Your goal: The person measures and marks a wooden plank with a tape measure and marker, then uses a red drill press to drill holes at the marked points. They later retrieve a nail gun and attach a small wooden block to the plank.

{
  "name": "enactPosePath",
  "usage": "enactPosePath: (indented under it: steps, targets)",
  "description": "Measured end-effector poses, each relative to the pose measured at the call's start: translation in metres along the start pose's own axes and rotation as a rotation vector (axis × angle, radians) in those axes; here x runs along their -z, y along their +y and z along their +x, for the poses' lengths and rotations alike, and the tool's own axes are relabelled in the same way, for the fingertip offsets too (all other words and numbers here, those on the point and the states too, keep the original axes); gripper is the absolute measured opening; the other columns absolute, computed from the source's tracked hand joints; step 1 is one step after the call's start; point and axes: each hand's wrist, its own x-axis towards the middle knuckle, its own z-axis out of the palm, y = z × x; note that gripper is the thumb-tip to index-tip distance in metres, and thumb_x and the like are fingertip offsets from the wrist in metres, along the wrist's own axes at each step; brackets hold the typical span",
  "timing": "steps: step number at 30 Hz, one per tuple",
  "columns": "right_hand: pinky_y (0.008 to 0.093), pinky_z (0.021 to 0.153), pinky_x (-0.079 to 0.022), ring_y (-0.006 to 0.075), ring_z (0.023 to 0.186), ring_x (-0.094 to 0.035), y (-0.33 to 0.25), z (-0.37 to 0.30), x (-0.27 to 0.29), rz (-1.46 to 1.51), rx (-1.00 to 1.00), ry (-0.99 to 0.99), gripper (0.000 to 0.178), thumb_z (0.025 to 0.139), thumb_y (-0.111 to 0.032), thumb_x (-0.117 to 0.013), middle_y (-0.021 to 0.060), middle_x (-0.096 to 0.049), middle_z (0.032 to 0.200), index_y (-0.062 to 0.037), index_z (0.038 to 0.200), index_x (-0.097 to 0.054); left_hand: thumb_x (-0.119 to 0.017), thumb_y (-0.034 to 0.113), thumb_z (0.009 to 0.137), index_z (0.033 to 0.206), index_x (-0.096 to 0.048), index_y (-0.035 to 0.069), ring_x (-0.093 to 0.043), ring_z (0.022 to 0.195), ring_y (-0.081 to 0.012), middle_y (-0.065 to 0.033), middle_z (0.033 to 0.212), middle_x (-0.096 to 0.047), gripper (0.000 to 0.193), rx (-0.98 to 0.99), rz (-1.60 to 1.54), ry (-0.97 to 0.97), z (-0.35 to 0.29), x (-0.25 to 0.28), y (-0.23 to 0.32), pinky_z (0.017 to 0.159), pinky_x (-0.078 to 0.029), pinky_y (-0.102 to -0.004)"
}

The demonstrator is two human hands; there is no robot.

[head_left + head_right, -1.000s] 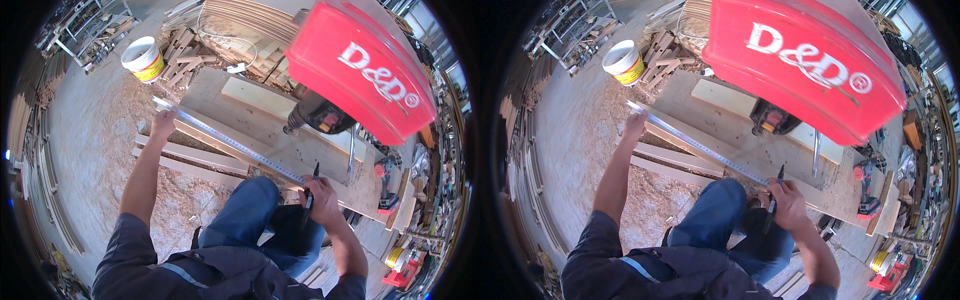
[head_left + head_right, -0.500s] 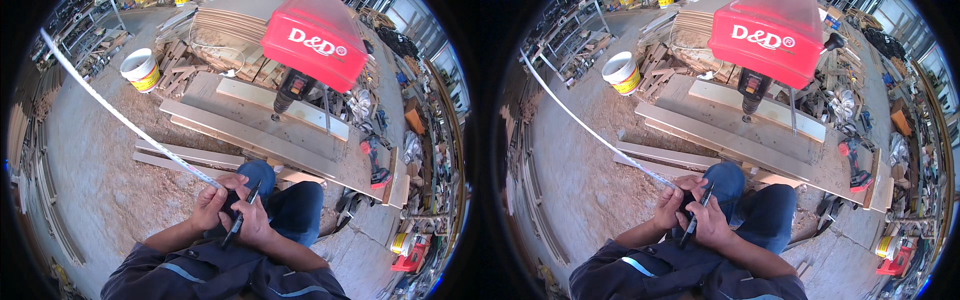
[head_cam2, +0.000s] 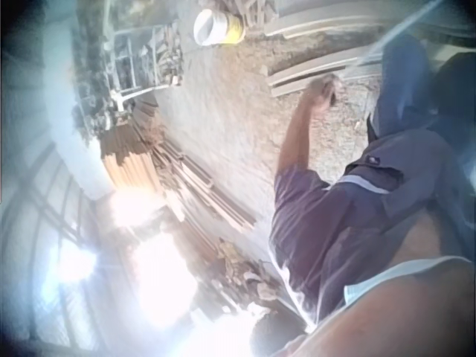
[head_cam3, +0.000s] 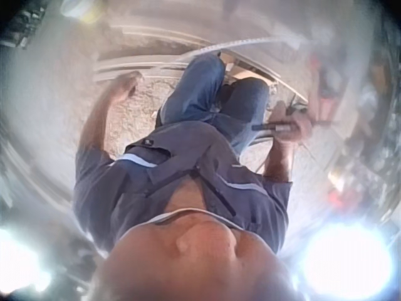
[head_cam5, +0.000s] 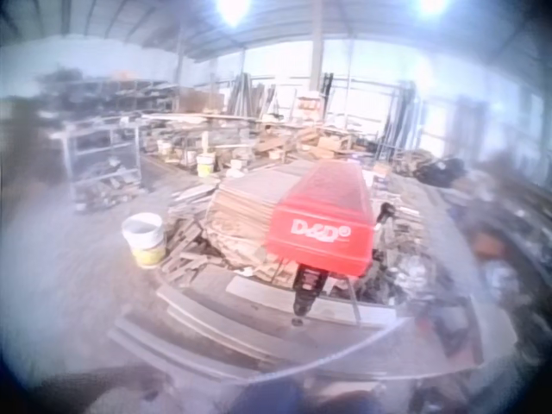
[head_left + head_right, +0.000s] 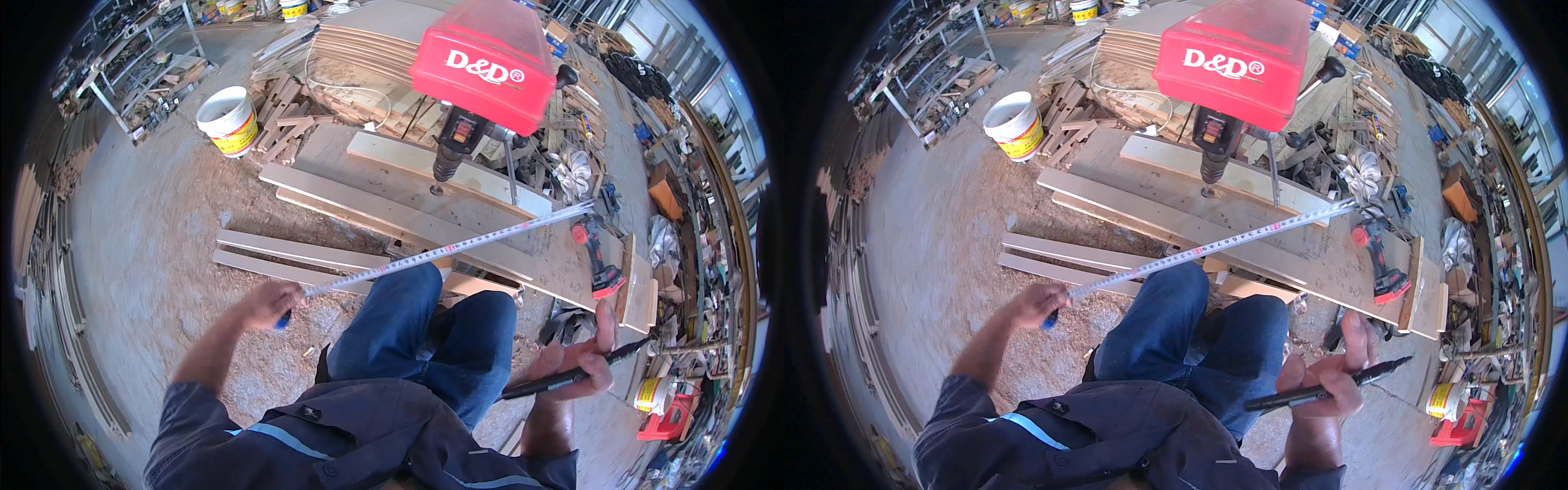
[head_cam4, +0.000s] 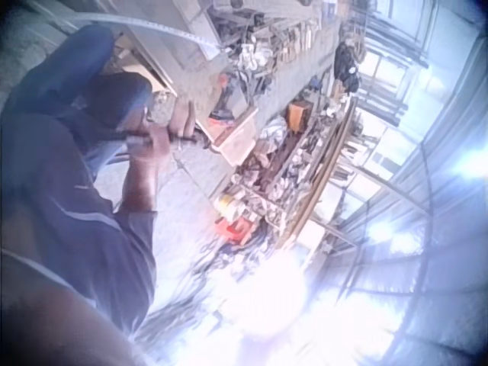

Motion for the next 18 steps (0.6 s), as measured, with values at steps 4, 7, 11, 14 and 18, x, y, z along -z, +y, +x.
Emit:
enactPosePath:
  steps: [4,7,11,14,18]
  targets:
    - [0.0561,0.103,-0.043,0.0471,0.122,-0.057,0.038,0.007,-0.046,-0.146,-0.012,-0.369,0.036,0.082,-0.020,-0.083,0.0228,-0.065,0.132,-0.0083,0.096,-0.051,-0.046,0.036,0.107,0.111,-0.069,0.016,-0.070,0.090,-0.0265,-0.0093,0.093,-0.072,0.031,-0.113,0.368,-0.018,0.048,0.074,0.035,0.080,-0.052,-0.0453]
    - [0.0544,0.097,-0.046,0.0405,0.111,-0.063,0.071,-0.006,-0.094,-0.156,0.016,-0.573,0.032,0.086,-0.021,-0.079,0.0191,-0.070,0.117,-0.0085,0.099,-0.053,-0.047,0.043,0.105,0.105,-0.071,0.011,-0.069,0.083,-0.0276,-0.0108,0.088,-0.071,0.040,-0.162,0.476,-0.038,0.094,0.113,0.058,0.077,-0.052,-0.0404]
    - [0.0486,0.079,-0.052,0.0365,0.086,-0.067,0.101,-0.051,-0.134,-0.030,-0.345,-0.829,0.028,0.089,-0.021,-0.076,0.0149,-0.068,0.088,-0.0088,0.100,-0.053,-0.051,0.056,0.102,0.091,-0.073,0.007,-0.068,0.080,-0.0296,-0.0107,0.082,-0.070,0.055,-0.034,0.527,-0.168,0.171,0.138,0.065,0.076,-0.051,-0.0433]
    - [0.0466,0.066,-0.052,0.0376,0.072,-0.066,0.109,-0.069,-0.159,0.070,-0.382,-0.824,0.025,0.092,-0.022,-0.074,0.0141,-0.065,0.079,-0.0090,0.099,-0.054,-0.048,0.064,0.101,0.089,-0.075,0.007,-0.068,0.078,-0.0331,-0.0141,0.079,-0.070,0.064,-0.088,0.568,-0.141,0.208,0.135,0.046,0.076,-0.053,-0.0432]
    - [0.0482,0.067,-0.051,0.0395,0.077,-0.064,0.133,-0.087,-0.187,0.037,-0.470,-0.903,0.022,0.093,-0.021,-0.072,0.0146,-0.064,0.080,-0.0094,0.099,-0.054,-0.044,0.069,0.099,0.094,-0.077,0.008,-0.070,0.087,-0.0358,-0.0169,0.085,-0.072,0.070,0.017,0.723,-0.122,0.246,0.119,0.036,0.080,-0.055,-0.0453]
